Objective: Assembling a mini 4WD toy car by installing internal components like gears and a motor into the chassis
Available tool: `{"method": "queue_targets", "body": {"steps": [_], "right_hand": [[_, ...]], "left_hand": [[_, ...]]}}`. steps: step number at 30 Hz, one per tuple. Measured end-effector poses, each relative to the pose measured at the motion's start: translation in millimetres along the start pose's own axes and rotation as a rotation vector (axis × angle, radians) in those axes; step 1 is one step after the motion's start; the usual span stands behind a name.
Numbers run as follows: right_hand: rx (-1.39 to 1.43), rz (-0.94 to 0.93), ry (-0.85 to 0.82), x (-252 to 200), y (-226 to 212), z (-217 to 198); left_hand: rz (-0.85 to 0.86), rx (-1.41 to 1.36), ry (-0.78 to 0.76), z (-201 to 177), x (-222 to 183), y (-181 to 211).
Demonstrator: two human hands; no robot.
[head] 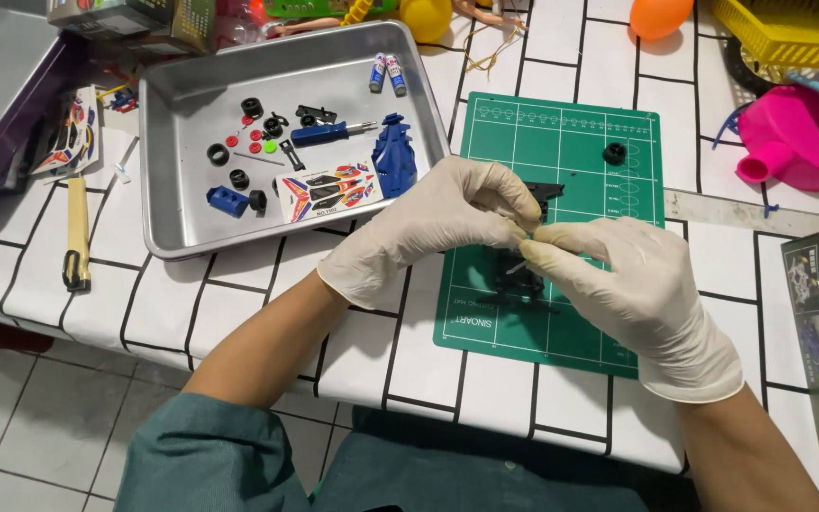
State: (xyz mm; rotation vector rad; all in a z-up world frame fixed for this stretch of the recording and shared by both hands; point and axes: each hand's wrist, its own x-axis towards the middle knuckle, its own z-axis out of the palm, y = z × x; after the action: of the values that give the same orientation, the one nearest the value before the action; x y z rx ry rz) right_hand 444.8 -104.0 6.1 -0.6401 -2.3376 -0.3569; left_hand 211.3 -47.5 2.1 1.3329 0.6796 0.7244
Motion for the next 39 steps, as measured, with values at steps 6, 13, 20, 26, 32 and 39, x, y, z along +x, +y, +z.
{"method": "queue_targets", "body": {"steps": [6,13,20,26,32,39], "right_hand": [[-0.041,-0.018,0.019,5,-1,-4],[0.018,-0.029,0.315,8,6,-1],[0.074,-0.065,0.325,10,1,-4],[0.033,-0.075,0.303,7,2,0],[0.038,-0.086,0.316,13,1,3],[0.046,-0.064,0.246,20,-3,3]], "left_hand": [[0.015,-0.018,0.004,4,-1,5],[0.055,-0.006,0.0,14,-9,10],[0.115,0.016,-0.038,16,-14,4],[0.159,0.044,-0.013,18,-15,10],[0.197,0.169,0.033,15,-8,1],[0.338,0.34,0.114,12,-2,-11]]}}
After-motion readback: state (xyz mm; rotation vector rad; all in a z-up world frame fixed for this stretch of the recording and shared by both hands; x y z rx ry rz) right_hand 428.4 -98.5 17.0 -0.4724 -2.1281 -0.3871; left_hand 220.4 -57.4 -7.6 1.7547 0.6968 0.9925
